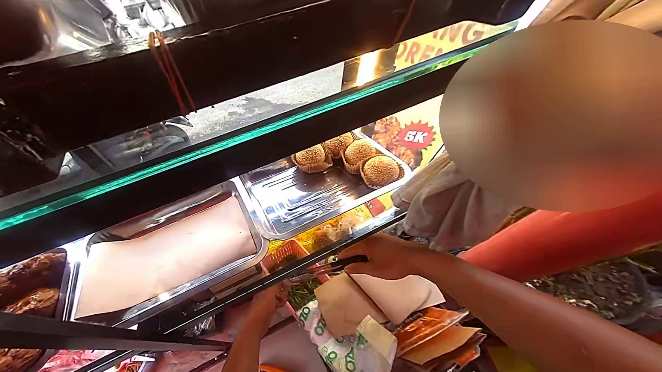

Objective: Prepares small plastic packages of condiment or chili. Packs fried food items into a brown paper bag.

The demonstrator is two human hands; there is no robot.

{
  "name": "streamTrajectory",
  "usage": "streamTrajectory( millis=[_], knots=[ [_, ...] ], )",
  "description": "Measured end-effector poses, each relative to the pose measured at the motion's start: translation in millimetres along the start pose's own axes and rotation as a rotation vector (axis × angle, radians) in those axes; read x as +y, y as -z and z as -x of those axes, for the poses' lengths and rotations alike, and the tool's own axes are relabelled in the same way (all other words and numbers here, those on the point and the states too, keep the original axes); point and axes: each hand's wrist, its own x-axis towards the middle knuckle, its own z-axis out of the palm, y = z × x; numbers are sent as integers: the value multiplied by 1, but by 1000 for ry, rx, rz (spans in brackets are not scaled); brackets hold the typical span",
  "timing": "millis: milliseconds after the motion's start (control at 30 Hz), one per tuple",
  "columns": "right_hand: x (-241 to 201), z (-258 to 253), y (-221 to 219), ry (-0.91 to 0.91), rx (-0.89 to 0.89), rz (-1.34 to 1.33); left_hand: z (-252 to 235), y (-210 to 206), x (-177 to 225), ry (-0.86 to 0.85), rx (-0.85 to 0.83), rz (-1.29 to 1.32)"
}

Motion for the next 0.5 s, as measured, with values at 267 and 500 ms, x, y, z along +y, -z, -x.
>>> streamTrajectory(
  millis=[267,500],
  knots=[
    [-26,-22,-13,29,-84,133,8,1,-5,-6,-113,30],
    [-36,-17,-5,-39,-73,74,11,1,-20,144,50,587]
  ],
)
